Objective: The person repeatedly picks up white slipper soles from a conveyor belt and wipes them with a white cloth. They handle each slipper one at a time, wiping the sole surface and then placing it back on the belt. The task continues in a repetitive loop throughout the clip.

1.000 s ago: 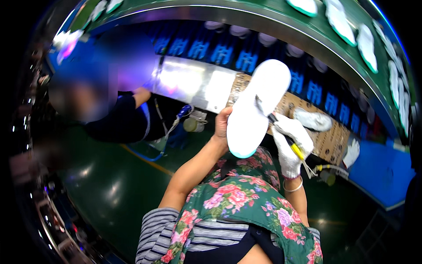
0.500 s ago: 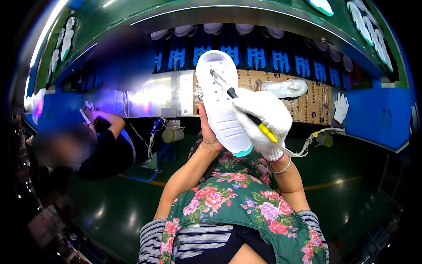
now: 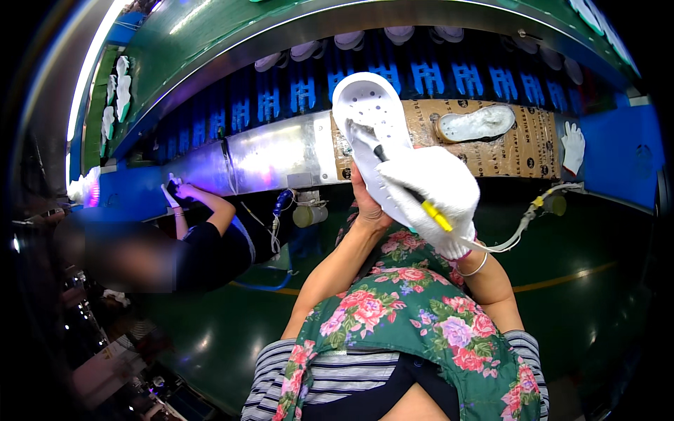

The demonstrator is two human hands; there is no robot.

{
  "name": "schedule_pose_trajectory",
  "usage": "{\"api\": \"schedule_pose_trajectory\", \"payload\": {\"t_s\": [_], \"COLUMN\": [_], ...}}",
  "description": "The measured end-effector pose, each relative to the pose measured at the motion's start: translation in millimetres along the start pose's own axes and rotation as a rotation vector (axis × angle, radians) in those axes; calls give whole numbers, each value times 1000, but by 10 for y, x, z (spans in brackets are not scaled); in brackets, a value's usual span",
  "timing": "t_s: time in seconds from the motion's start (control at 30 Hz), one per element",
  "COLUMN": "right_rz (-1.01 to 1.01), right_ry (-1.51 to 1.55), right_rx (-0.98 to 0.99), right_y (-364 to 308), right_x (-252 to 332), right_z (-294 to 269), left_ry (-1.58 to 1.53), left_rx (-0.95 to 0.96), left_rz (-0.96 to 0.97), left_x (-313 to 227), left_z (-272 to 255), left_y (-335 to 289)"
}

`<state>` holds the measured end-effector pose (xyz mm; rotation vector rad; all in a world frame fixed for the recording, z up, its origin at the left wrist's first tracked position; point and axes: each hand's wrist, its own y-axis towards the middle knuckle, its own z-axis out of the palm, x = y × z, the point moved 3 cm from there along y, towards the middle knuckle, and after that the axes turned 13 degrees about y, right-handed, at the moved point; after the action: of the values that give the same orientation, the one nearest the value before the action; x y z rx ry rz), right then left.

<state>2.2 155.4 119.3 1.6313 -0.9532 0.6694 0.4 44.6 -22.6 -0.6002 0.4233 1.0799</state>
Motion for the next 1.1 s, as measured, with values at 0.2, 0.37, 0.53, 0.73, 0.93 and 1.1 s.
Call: {"api": "schedule_pose_trajectory", "payload": {"t_s": [0.2, 0.37, 0.53, 0.73, 0.93, 1.1], "right_rz": [202, 116, 144, 101, -34, 92], "right_ry": [174, 37, 97, 62, -8, 69], "right_rx": [-156, -98, -189, -161, -165, -88], "right_y": [-165, -184, -195, -94, -152, -244], "right_x": [-164, -103, -159, -83, -122, -83], "right_z": [-27, 66, 32, 82, -42, -58], "left_ry": [124, -279, -204, -407, -289, -340], "left_rx": [-9, 166, 110, 288, 250, 345], "left_rz": [53, 45, -11, -78, -64, -67], "left_x": [-140, -119, -97, -34, -79, -56], "left_z": [116, 180, 194, 244, 329, 285], "left_y": [96, 229, 327, 409, 407, 448]}}
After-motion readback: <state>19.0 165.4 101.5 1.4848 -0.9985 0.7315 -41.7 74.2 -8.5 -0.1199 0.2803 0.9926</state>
